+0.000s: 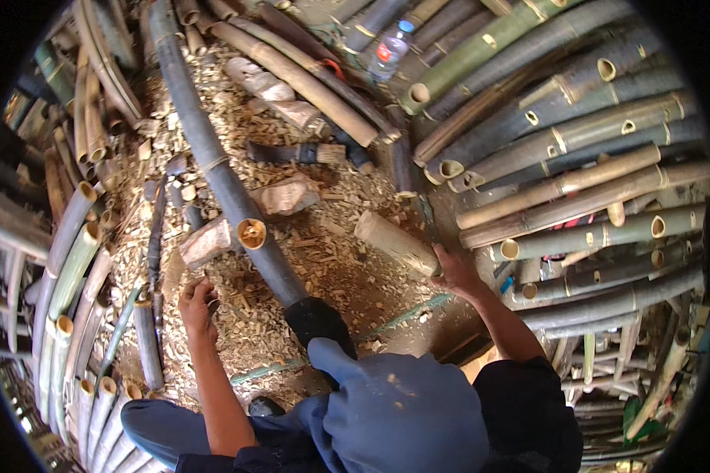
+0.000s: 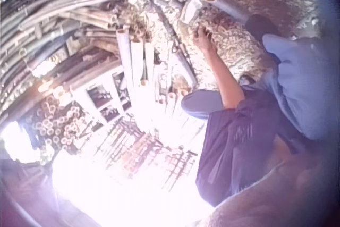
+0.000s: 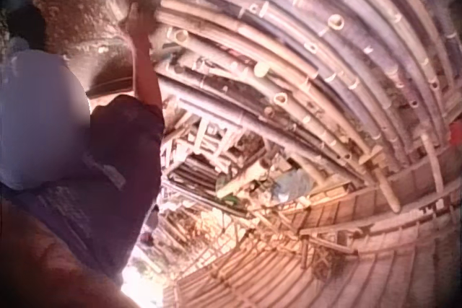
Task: The person clears the internal nodes of a long bamboo stalk using a tool and a smaller bamboo segment, then uses a knife to carve around a hole in the stalk.
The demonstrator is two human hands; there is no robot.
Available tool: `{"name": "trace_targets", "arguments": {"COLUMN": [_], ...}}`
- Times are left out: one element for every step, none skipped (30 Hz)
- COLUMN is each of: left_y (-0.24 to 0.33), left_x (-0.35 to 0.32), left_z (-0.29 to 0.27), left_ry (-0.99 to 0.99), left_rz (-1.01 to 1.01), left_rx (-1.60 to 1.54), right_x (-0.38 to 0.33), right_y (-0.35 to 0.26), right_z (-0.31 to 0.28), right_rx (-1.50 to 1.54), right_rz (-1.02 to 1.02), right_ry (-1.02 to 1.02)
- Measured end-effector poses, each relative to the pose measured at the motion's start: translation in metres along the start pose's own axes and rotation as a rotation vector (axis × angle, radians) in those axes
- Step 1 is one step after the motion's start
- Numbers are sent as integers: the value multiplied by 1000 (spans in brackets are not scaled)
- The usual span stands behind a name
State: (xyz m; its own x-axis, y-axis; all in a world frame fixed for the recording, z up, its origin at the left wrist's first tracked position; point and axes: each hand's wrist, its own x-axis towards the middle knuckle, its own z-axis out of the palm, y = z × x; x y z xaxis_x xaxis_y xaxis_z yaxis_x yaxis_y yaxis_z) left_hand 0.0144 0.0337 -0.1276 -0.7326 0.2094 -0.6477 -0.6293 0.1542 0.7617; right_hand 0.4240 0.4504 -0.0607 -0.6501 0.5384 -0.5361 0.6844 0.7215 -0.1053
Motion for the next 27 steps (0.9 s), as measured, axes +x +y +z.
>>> {"name": "trace_targets", "arguments": {"left_y": [-1, 7, 18, 22, 14, 10, 3, -10, -22, -21, -35, -35, -35, -33, -26, -19, -14, -11, -13, -21, -23, -18, -15, -14, -14, -14, -15], "left_x": [-1, -10, -27, -40, -41, -49, -50, -49, -56, -63, -58, -54, -55, -56, -55, -55, -56, -56, -59, -58, -61, -62, -64, -64, -68, -69, -70], "left_z": [1, 13, 32, 49, 58, 73, 84, 97, 114, 126, 127, 127, 128, 127, 125, 123, 122, 124, 119, 121, 123, 127, 128, 130, 131, 131, 130], "left_ry": [-34, -109, -178, -244, -300, -327, -413, -414, -336, -197, -131, -118, -121, -129, -139, -142, -136, -143, -124, -100, -84, -81, -73, -75, -68, -57, -47], "left_rz": [-7, -28, -51, -73, -98, -65, -32, 36, 116, 197, 168, 154, 131, 109, 89, 71, 80, 93, 101, 120, 114, 109, 103, 109, 119, 131, 144], "left_rx": [34, 90, 144, 195, 254, 296, 356, 438, 311, 311, 232, 229, 223, 268, 311, 350, 352, 353, 353, 318, 332, 347, 367, 319, 317, 311, 306], "right_x": [-7, -12, -15, -19, -22, -20, -15, -16, -17, -11, -11, -10, -14, -15, -15, -13, -13, -17, -16, -18, -19, -19, -19, -18, -18, -16, -13], "right_y": [10, 20, 30, 38, 40, 40, 37, 50, 64, 55, 55, 48, 51, 52, 51, 47, 43, 40, 32, 26, 12, 11, 12, 14, 17, 19, 21], "right_z": [2, 3, 7, 11, 13, 14, 14, 28, 45, 41, 42, 39, 48, 51, 53, 52, 48, 43, 39, 31, 20, 15, 12, 10, 10, 7, 6], "right_rx": [-27, -55, -83, -110, -144, -183, -222, -217, -224, -172, -182, -126, -164, -128, -116, -105, -100, -186, -268, -350, -290, -276, -275, -267, -260, -259, -261], "right_rz": [-3, -9, -22, -58, -63, -80, -113, -210, -200, -168, -201, -131, -170, -141, -103, -74, -38, -56, -99, -118, -62, -52, -58, -62, -76, -90, -101], "right_ry": [11, 19, 24, 55, 60, 70, 83, 197, 232, 170, 221, 140, 235, 188, 163, 141, 119, 150, 176, 211, 159, 150, 155, 159, 160, 171, 178]}}
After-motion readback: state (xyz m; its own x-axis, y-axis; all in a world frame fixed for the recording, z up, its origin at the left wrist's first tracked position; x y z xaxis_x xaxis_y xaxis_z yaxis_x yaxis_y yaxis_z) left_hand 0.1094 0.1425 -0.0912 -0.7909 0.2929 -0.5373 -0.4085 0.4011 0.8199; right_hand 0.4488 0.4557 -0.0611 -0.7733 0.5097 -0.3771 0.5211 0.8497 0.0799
